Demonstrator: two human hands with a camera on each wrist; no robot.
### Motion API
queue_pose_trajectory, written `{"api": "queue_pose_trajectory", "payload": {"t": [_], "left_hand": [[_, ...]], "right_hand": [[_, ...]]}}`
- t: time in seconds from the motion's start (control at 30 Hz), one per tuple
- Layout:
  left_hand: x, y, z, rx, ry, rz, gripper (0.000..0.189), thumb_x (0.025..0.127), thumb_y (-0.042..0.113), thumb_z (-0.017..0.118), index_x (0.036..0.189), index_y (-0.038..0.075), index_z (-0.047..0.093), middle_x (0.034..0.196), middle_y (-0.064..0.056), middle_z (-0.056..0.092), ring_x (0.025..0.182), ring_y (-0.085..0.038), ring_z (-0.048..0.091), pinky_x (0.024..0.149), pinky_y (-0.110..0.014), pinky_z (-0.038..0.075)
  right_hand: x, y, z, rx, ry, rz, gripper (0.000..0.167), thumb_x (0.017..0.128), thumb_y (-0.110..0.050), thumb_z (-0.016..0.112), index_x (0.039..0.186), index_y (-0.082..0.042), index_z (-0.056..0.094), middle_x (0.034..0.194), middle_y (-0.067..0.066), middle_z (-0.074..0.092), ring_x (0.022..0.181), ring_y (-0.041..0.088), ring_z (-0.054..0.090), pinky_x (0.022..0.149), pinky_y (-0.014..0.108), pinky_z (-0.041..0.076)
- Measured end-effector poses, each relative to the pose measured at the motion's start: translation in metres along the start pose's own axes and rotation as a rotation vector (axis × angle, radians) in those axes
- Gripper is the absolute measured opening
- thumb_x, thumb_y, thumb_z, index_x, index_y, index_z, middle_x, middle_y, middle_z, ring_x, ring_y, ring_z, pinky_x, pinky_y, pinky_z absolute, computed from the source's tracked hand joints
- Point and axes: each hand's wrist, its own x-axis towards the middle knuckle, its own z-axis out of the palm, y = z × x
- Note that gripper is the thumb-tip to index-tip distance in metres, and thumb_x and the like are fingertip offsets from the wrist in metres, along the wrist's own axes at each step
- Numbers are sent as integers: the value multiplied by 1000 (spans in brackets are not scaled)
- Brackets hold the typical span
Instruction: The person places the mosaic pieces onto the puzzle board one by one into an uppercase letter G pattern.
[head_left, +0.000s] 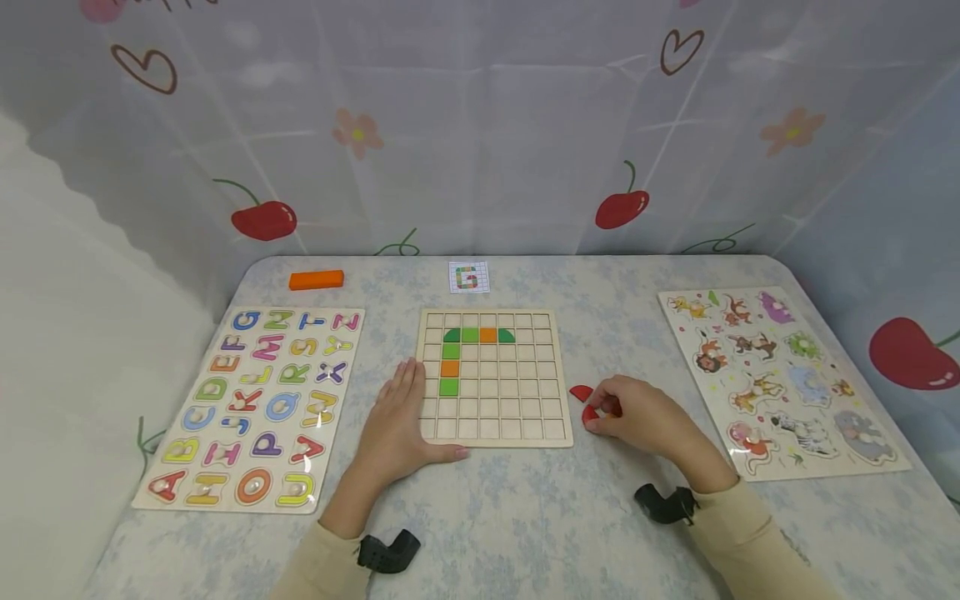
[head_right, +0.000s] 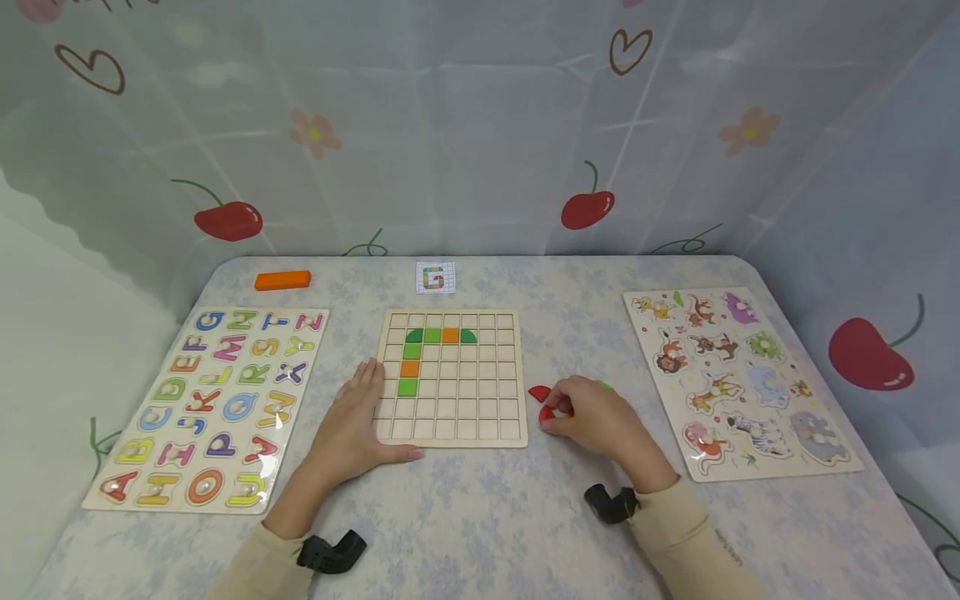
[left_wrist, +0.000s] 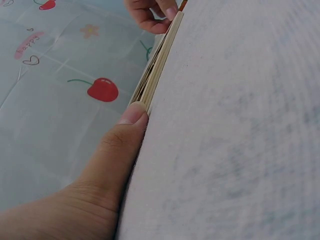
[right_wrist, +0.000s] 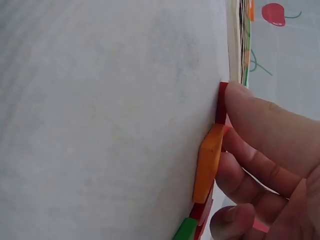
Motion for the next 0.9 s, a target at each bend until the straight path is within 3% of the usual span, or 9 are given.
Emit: {"api": "queue_pose_trajectory", "payload": {"t": [0.37, 0.77, 0.9], "left_hand": [[-1, 1, -1, -6, -7, -5, 146, 57, 83, 74, 159, 1, 8, 168, -12, 5, 157, -26, 3, 127, -48, 12], [0, 1, -1, 1, -10, -8, 147, 56, 83, 74, 159, 1, 8, 168, -12, 4, 157, -27, 3, 126, -49, 12], [0, 0, 0, 5, -11, -9, 147, 56, 84, 73, 159, 1, 7, 168, -12, 4, 157, -27, 2, 127, -48, 11]], "right_hand": [[3, -5, 3, -4, -28, -35, 19, 83, -17, 80, 95, -11, 66, 81, -2, 59, 69, 12, 50, 63, 26, 44], [5, 0, -2, 122, -43, -91, 14, 88, -10, 73, 97, -15, 64, 89, 0, 61, 72, 15, 50, 61, 26, 44], [14, -8, 0, 181, -29, -60, 10, 90, -14, 73, 97, -18, 67, 90, 1, 62, 63, 17, 48, 53, 27, 44]]}}
